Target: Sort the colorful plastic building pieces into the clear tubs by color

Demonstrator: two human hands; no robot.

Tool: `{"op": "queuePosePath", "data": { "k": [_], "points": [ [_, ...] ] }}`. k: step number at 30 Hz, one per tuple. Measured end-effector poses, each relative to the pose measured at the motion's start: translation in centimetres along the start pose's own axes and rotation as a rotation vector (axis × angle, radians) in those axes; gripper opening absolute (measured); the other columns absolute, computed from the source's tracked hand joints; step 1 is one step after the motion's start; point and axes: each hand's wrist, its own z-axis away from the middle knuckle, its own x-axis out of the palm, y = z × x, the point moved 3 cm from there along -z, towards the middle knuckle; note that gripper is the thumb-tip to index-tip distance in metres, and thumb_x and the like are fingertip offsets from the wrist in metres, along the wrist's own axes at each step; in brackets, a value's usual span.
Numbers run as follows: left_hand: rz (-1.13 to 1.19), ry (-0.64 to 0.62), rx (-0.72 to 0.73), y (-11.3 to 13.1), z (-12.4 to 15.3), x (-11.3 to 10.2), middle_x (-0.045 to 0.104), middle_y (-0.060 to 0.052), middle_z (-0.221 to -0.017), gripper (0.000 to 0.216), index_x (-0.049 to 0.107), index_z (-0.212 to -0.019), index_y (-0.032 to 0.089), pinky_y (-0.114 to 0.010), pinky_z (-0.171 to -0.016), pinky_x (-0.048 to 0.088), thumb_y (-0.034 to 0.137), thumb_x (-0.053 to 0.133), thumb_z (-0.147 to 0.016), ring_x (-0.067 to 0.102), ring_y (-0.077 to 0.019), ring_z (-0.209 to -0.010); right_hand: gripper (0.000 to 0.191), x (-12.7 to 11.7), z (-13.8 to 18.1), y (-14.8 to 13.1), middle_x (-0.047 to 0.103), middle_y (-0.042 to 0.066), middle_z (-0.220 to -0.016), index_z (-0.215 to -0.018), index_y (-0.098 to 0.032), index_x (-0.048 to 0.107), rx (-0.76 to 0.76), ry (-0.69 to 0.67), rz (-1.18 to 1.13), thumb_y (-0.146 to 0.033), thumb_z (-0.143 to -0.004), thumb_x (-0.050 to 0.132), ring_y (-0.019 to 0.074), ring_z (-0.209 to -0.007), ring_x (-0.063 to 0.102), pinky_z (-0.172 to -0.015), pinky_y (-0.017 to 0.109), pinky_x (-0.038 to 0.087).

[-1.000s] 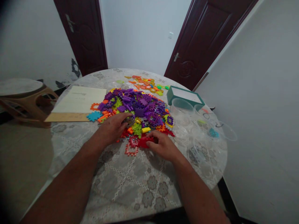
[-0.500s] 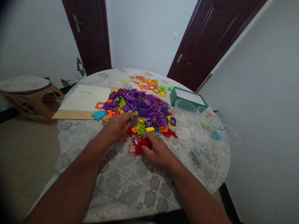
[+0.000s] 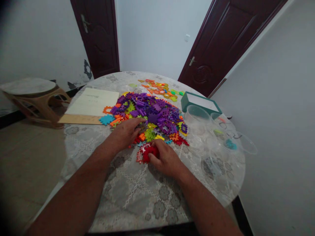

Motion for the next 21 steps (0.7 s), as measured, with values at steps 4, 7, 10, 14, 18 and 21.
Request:
{"op": "queuePosePath", "data": {
  "k": [4, 7, 10, 14, 18, 21],
  "points": [
    [-0.001, -0.003, -0.007, -0.04, -0.03, 0.17, 0.072, -0.009, -0.142, 0.048, 0.064, -0.142, 0.021, -0.04, -0.118, 0.049, 0.01, 0.057, -0.096, 0.066, -0.0231, -0.133, 0.034, -0.28, 0.01, -0.25, 0.071, 0.008, -0.121, -0.126, -0.024, 0.061, 0.025, -0.031, -0.026, -0.024, -0.092, 0.066, 0.0242, -0.105, 0.066, -0.091, 0.038, 0.05],
    [0.007, -0.009, -0.009, -0.06, -0.03, 0.3, 0.071, -0.01, -0.142, 0.047, 0.063, -0.142, 0.021, -0.04, -0.119, 0.048, 0.01, 0.057, -0.096, 0.065, -0.0232, -0.134, 0.038, -0.41, 0.06, -0.41, 0.073, 0.009, -0.123, -0.129, -0.025, 0.061, 0.043, -0.06, -0.046, -0.024, -0.092, 0.068, 0.0235, -0.101, 0.069, -0.09, 0.038, 0.051],
    [0.017, -0.009, 0.005, -0.08, 0.0, 0.36, 0.072, -0.011, -0.142, 0.046, 0.063, -0.141, 0.02, -0.042, -0.118, 0.049, 0.01, 0.057, -0.097, 0.066, -0.0239, -0.132, 0.039, -0.37, 0.07, -0.41, 0.075, 0.008, -0.123, -0.13, -0.026, 0.061, 0.05, -0.06, -0.062, -0.023, -0.092, 0.069, 0.0239, -0.101, 0.07, -0.09, 0.039, 0.052],
    [0.018, -0.006, 0.012, -0.16, 0.09, 0.38, 0.071, -0.011, -0.142, 0.047, 0.063, -0.141, 0.022, -0.044, -0.117, 0.049, 0.009, 0.057, -0.096, 0.066, -0.0241, -0.132, 0.029, -0.23, 0.0, -0.45, 0.072, 0.008, -0.134, -0.117, -0.027, 0.061, 0.006, -0.057, -0.139, -0.019, -0.09, 0.07, 0.0254, -0.114, 0.069, -0.096, 0.04, 0.052],
    [0.043, -0.001, 0.014, -0.2, 0.14, 0.37, 0.071, -0.01, -0.143, 0.047, 0.064, -0.141, 0.024, -0.046, -0.117, 0.049, 0.011, 0.055, -0.097, 0.066, -0.0248, -0.132, 0.026, -0.42, 0.07, -0.76, 0.069, 0.008, -0.135, -0.108, -0.027, 0.061, -0.1, -0.038, -0.2, -0.018, -0.087, 0.073, 0.026, -0.123, 0.065, -0.103, 0.042, 0.049],
    [0.07, 0.001, 0.014, -0.11, 0.15, 0.26, 0.07, -0.01, -0.143, 0.049, 0.063, -0.142, 0.025, -0.048, -0.117, 0.049, 0.011, 0.053, -0.096, 0.065, -0.0257, -0.132, 0.025, -0.4, 0.31, -0.49, 0.071, 0.005, -0.118, -0.106, -0.026, 0.062, -0.099, -0.05, -0.217, -0.017, -0.085, 0.074, 0.0226, -0.105, 0.066, -0.09, 0.036, 0.051]
  ]
}}
